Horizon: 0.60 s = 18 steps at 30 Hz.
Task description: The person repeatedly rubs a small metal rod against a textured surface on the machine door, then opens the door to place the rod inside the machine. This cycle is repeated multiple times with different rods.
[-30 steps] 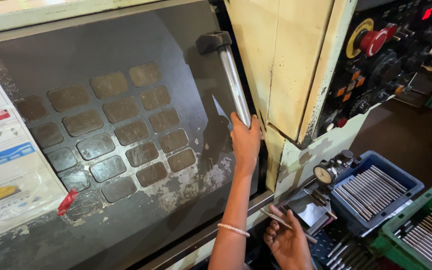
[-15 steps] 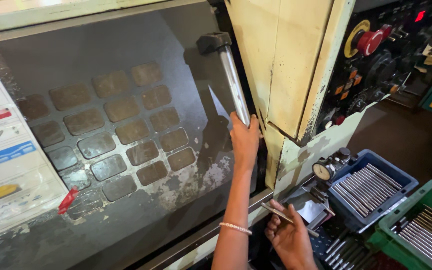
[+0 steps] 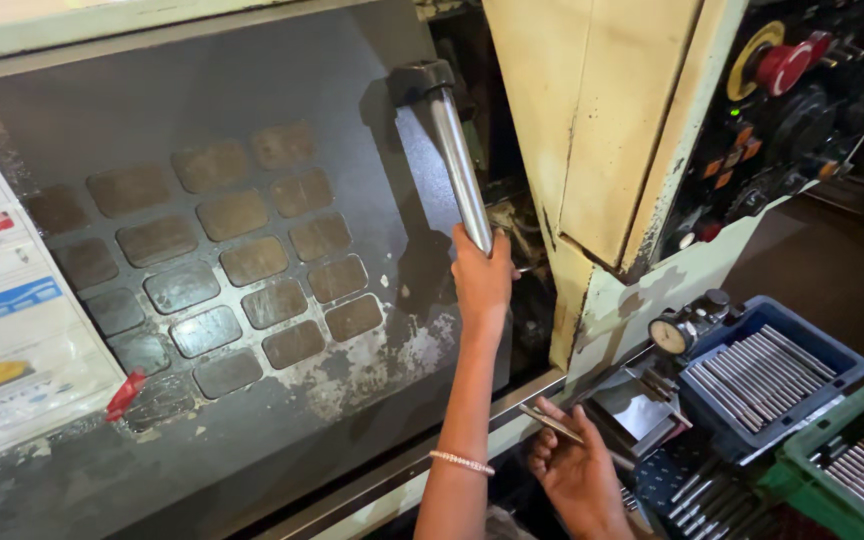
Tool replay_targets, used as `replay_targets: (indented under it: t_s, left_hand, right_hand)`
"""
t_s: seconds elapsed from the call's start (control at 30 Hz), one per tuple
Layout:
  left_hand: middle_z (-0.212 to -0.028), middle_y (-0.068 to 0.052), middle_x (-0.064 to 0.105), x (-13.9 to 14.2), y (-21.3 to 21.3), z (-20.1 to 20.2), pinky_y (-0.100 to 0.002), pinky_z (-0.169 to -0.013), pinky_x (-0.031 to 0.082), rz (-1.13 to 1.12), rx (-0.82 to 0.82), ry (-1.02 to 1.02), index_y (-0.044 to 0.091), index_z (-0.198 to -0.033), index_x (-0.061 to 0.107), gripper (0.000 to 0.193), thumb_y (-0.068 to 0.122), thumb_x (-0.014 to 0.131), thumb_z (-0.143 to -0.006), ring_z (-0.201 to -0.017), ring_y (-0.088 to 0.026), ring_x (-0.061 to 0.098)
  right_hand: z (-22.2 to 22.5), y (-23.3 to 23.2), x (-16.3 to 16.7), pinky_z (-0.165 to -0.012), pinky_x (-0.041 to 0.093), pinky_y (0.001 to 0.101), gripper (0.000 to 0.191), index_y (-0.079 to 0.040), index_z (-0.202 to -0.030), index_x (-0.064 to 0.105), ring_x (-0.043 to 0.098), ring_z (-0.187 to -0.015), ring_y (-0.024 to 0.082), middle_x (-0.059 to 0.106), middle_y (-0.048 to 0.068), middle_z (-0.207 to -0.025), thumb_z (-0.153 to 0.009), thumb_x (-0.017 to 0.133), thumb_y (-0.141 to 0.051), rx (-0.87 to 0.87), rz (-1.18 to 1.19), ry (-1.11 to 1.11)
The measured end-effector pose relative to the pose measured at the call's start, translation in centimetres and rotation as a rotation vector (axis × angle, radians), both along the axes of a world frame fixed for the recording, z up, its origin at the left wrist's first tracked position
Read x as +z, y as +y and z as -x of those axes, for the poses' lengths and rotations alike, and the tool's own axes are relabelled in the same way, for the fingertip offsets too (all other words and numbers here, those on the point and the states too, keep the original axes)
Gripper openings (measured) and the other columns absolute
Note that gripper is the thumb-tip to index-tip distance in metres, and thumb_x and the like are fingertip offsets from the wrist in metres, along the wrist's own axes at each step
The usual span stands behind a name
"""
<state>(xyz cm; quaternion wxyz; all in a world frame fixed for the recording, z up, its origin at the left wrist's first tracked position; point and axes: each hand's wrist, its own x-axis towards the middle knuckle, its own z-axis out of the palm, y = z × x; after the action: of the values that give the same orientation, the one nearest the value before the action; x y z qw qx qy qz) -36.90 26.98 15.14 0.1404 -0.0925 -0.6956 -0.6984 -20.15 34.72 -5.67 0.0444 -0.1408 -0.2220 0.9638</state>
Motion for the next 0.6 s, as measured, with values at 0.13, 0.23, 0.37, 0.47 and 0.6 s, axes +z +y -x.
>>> replay_targets:
  t_s: [0.13,0.23,0.37,0.47,0.6]
  left_hand:
    - [-0.066,-0.015,0.069,-0.19,-0.12,-0.23,-0.039,-0.056,0.058,-0.003,0.007,0.015,0.002,-0.12,0.051,0.036,0.025,0.061,-0.094,-0.054,-0.025,0.072]
    - [-0.066,-0.015,0.069,-0.16,-0.03,-0.1,-0.039,-0.056,0.059,-0.015,0.006,0.021,0.001,-0.119,0.051,0.036,0.025,0.061,-0.094,-0.054,-0.025,0.072]
    - [-0.066,-0.013,0.069,-0.2,-0.04,-0.05,-0.039,-0.057,0.058,0.013,0.018,-0.004,0.002,-0.119,0.052,0.036,0.026,0.061,-0.094,-0.054,-0.024,0.072]
    - [-0.065,-0.013,0.069,-0.14,-0.11,-0.18,-0.039,-0.057,0.058,0.014,0.015,-0.008,0.003,-0.119,0.052,0.036,0.027,0.06,-0.094,-0.054,-0.024,0.072]
    - [-0.066,-0.013,0.07,0.05,-0.16,-0.35,-0.04,-0.058,0.057,0.042,0.032,-0.017,0.003,-0.115,0.053,0.033,0.029,0.06,-0.095,-0.055,-0.024,0.073]
  right_hand:
    - [-0.08,-0.38,-0.07,-0.066,0.043,0.0317,0.055,-0.003,-0.131,0.064,0.048,-0.07,0.017,0.048,0.001,-0.072,-0.099,0.051,-0.046,-0.012,-0.025,-0.044]
    - [0.19,-0.29,0.15,-0.066,0.042,0.0313,0.055,-0.003,-0.131,0.064,0.047,-0.071,0.016,0.047,0.001,-0.073,-0.1,0.051,-0.046,-0.023,-0.016,-0.05]
    - [0.0,-0.11,0.36,-0.066,0.042,0.0321,0.055,-0.002,-0.131,0.063,0.047,-0.071,0.017,0.047,0.001,-0.073,-0.1,0.051,-0.046,-0.023,-0.043,-0.047]
    - [-0.34,0.05,0.38,-0.067,0.042,0.0325,0.055,-0.003,-0.131,0.062,0.047,-0.071,0.017,0.047,0.001,-0.074,-0.1,0.05,-0.046,-0.031,-0.04,-0.047]
    - [0.09,0.51,-0.08,-0.067,0.042,0.033,0.054,-0.003,-0.131,0.062,0.047,-0.071,0.017,0.047,0.001,-0.073,-0.101,0.049,-0.046,-0.021,-0.056,-0.037]
